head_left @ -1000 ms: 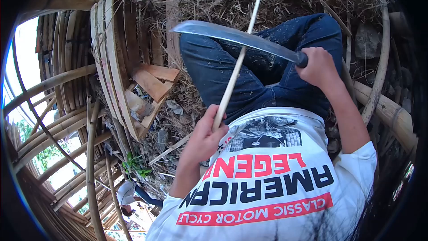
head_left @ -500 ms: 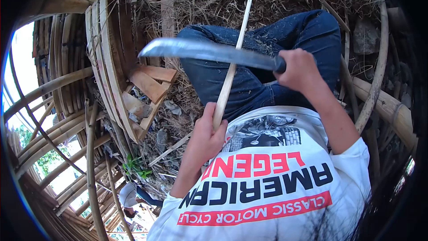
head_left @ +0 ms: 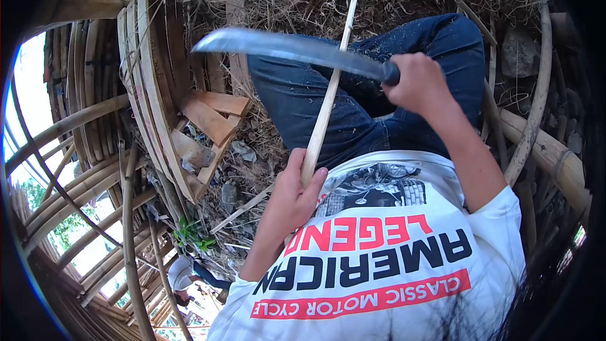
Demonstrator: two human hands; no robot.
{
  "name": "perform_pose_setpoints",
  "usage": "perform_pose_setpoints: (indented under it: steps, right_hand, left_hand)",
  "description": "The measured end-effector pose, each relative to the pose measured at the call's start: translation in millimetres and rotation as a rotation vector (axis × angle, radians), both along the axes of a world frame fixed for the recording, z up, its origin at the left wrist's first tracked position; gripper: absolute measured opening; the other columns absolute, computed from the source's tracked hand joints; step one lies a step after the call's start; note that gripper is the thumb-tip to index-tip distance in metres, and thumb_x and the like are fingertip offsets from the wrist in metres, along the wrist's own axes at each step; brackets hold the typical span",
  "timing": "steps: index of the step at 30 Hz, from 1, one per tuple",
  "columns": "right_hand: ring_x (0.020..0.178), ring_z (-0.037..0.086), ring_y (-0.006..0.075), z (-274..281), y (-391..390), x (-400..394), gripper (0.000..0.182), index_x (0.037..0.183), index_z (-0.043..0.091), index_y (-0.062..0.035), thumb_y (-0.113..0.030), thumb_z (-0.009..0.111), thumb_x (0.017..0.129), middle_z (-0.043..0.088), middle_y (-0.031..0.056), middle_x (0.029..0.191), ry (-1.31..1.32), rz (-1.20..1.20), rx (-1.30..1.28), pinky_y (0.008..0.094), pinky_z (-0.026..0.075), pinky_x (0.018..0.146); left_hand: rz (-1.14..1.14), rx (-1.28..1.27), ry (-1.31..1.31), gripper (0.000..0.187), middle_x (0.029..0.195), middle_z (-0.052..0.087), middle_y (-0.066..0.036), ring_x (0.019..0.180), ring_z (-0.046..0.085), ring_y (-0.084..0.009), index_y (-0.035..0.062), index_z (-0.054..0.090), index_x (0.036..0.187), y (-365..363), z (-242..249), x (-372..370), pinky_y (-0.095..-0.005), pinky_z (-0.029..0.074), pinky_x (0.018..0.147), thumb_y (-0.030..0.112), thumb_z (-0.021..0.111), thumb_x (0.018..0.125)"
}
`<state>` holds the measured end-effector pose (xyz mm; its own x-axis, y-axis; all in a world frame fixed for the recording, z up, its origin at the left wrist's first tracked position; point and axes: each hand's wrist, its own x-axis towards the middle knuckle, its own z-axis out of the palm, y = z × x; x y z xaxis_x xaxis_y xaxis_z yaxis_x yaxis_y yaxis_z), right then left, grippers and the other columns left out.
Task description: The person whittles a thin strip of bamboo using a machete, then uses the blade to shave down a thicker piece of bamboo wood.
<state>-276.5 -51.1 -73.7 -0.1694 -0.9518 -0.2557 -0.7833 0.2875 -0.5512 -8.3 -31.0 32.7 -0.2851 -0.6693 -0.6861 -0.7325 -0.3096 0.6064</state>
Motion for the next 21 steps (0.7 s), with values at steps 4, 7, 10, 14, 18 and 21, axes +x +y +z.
perform_pose_setpoints:
  steps: [4,7,10,14,18,21]
  right_hand:
    - [0.081,0.067,0.0383,-12.2,-22.3,-26.6,0.022,0.080,0.070,-0.0063,-0.026,0.070,0.071,0.068,0.0195,0.080,0.112,-0.068,0.027,0.0470,0.055,0.075]
    - [0.084,0.068,0.0367,-13.5,-30.7,-31.9,0.026,0.083,0.071,-0.0059,-0.028,0.071,0.070,0.070,0.0187,0.084,0.195,-0.052,0.025,0.0458,0.055,0.078]
    - [0.084,0.068,0.0364,-20.4,-34.2,-33.3,0.026,0.084,0.071,-0.0056,-0.029,0.071,0.071,0.070,0.0189,0.084,0.201,-0.061,-0.002,0.0458,0.055,0.079]
    - [0.085,0.068,0.0371,-24.5,-38.8,-32.0,0.027,0.084,0.071,-0.0041,-0.028,0.071,0.072,0.070,0.0198,0.084,0.168,-0.082,-0.005,0.0460,0.055,0.080]
    - [0.083,0.067,0.0392,-2.7,-26.8,-9.9,0.023,0.081,0.070,-0.0043,-0.026,0.068,0.072,0.069,0.0209,0.082,-0.008,-0.136,0.012,0.0469,0.054,0.080]
    - [0.082,0.067,0.0399,-1.4,-13.9,7.4,0.021,0.080,0.069,-0.0054,-0.025,0.067,0.072,0.068,0.0212,0.080,-0.063,-0.072,-0.033,0.0472,0.054,0.080]
  left_hand:
    - [-0.007,-0.044,-0.025,0.022,0.070,0.051,-0.006,0.065,0.045,-0.0114,0.0011,0.049,0.106,0.7,-1.7,-2.5,-0.0295,0.040,0.059,0.013,0.061,0.092]
    - [0.006,-0.051,-0.023,0.022,0.068,0.052,-0.008,0.064,0.046,-0.0123,0.0011,0.049,0.107,-3.7,-2.9,-7.5,-0.0310,0.041,0.058,0.011,0.060,0.092]
    - [0.005,-0.025,-0.044,0.022,0.068,0.052,-0.010,0.063,0.047,-0.0127,0.0010,0.048,0.109,-6.8,-3.7,-6.5,-0.0318,0.041,0.057,0.008,0.059,0.091]
    - [-0.039,-0.051,-0.081,0.021,0.073,0.051,-0.008,0.065,0.046,-0.0107,0.0020,0.047,0.107,-11.0,-5.7,-5.4,-0.0297,0.040,0.057,0.003,0.058,0.089]
    - [0.002,-0.006,0.045,0.021,0.078,0.049,-0.004,0.069,0.045,-0.0086,0.0041,0.047,0.106,-10.0,-10.1,0.2,-0.0265,0.040,0.060,-0.001,0.056,0.087]
    - [0.066,0.082,0.102,0.023,0.081,0.047,0.000,0.071,0.043,-0.0074,0.0056,0.046,0.106,-11.2,-7.7,-2.7,-0.0232,0.038,0.062,-0.003,0.055,0.087]
